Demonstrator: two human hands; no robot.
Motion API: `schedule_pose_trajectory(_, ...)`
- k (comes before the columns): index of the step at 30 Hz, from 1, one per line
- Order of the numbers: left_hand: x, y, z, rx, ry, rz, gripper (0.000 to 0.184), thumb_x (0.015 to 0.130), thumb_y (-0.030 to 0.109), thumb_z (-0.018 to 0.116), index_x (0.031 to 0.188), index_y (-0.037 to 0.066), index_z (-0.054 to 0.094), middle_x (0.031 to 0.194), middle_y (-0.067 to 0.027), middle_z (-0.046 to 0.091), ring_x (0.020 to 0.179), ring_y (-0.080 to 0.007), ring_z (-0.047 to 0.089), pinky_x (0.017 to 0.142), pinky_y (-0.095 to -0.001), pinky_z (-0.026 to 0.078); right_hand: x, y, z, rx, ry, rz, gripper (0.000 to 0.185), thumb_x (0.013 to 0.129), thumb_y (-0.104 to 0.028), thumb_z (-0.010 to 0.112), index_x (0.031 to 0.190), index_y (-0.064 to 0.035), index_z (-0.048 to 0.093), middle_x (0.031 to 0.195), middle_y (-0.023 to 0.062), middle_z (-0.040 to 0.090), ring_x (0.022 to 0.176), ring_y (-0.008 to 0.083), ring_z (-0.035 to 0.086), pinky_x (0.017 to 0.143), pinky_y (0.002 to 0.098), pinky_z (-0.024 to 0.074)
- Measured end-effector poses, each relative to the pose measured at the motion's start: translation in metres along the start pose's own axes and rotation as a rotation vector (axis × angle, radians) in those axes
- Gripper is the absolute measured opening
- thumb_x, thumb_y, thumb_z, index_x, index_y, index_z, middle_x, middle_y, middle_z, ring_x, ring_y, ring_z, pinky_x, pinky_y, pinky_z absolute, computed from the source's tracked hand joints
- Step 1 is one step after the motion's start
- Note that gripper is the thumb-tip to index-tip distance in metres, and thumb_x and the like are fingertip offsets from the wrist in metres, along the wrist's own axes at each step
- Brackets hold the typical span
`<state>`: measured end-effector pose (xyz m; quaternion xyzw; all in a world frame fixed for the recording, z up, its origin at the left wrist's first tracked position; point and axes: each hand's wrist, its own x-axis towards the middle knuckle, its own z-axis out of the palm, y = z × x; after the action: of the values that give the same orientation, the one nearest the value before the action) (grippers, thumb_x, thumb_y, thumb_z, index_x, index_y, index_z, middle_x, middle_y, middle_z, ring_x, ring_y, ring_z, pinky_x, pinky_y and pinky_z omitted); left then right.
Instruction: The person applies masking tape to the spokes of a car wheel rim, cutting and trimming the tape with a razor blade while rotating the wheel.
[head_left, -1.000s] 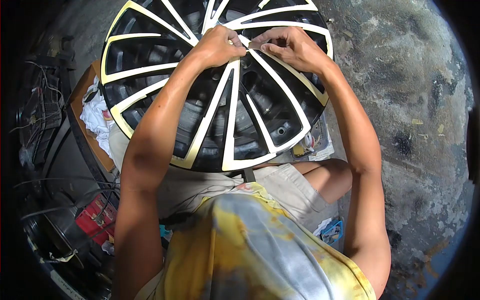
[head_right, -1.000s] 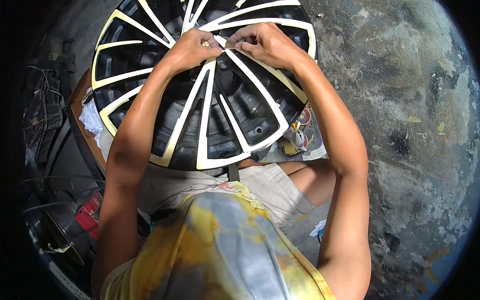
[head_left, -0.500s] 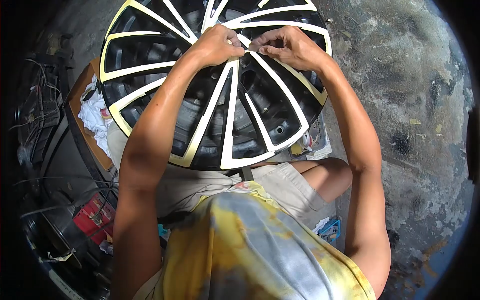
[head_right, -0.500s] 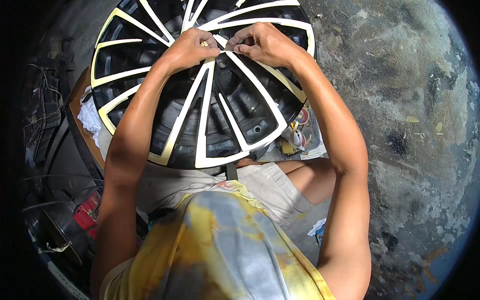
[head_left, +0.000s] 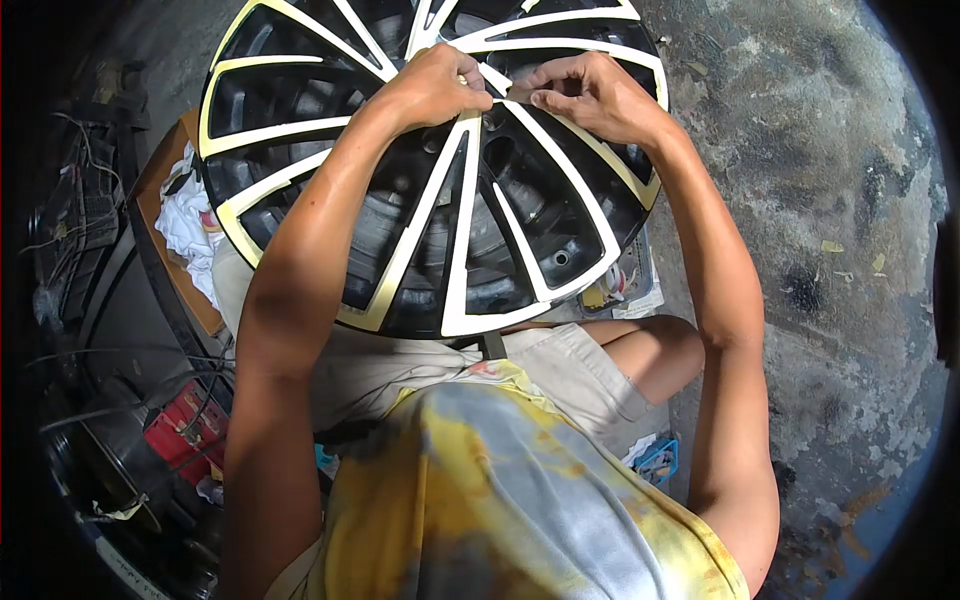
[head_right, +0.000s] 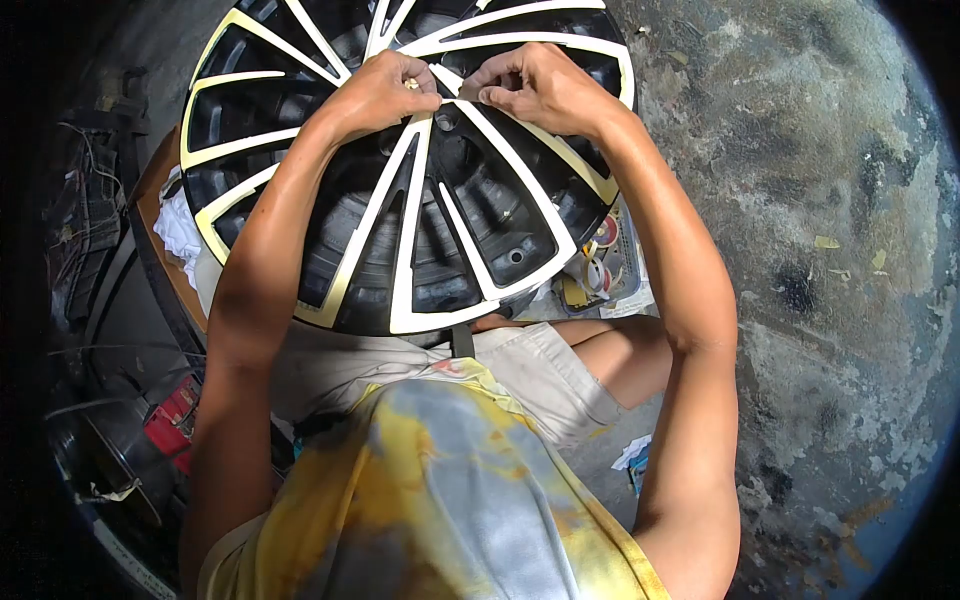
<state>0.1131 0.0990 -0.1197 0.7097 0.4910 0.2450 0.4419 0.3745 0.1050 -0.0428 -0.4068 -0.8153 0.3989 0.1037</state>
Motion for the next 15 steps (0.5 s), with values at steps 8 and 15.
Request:
schedule_pose_trajectory(8, 0.000, -0.001, -0.007, 0.039, -0.009, -0.007, 0.030, 0.080, 0.025, 0.085, 0.090, -0.002, 0.080, 0.078, -0.0156, 0.073, 0.076, -0.0240, 0.070, 0.073, -0.0388, 0.055, -0.003, -0.014, -0.004, -0.163, 0.006, 0.139, 0.023, 0.100, -0.012, 0.076, 0.121, -0.0037, 0.083, 0.101, 0.0162, 0.084, 0.087, 0.0222, 0.078, 0.081, 0.0385, 0.0608)
schedule_pose_trajectory(15, -0.005, 0.011, -0.012, 0.069, -0.043, -0.027, 0.025, 0.081, 0.022, 0.083, 0.088, -0.001, 0.078, 0.073, -0.0087, 0.067, 0.073, -0.0173, 0.063, 0.069, -0.0351, 0.050, -0.015, -0.004, -0.001, -0.154, -0.007, -0.008, 0.022, 0.104, -0.010, 0.076, 0.123, -0.0030, 0.082, 0.113, 0.0150, 0.083, 0.094, 0.0210, 0.078, 0.082, 0.0340, 0.0625)
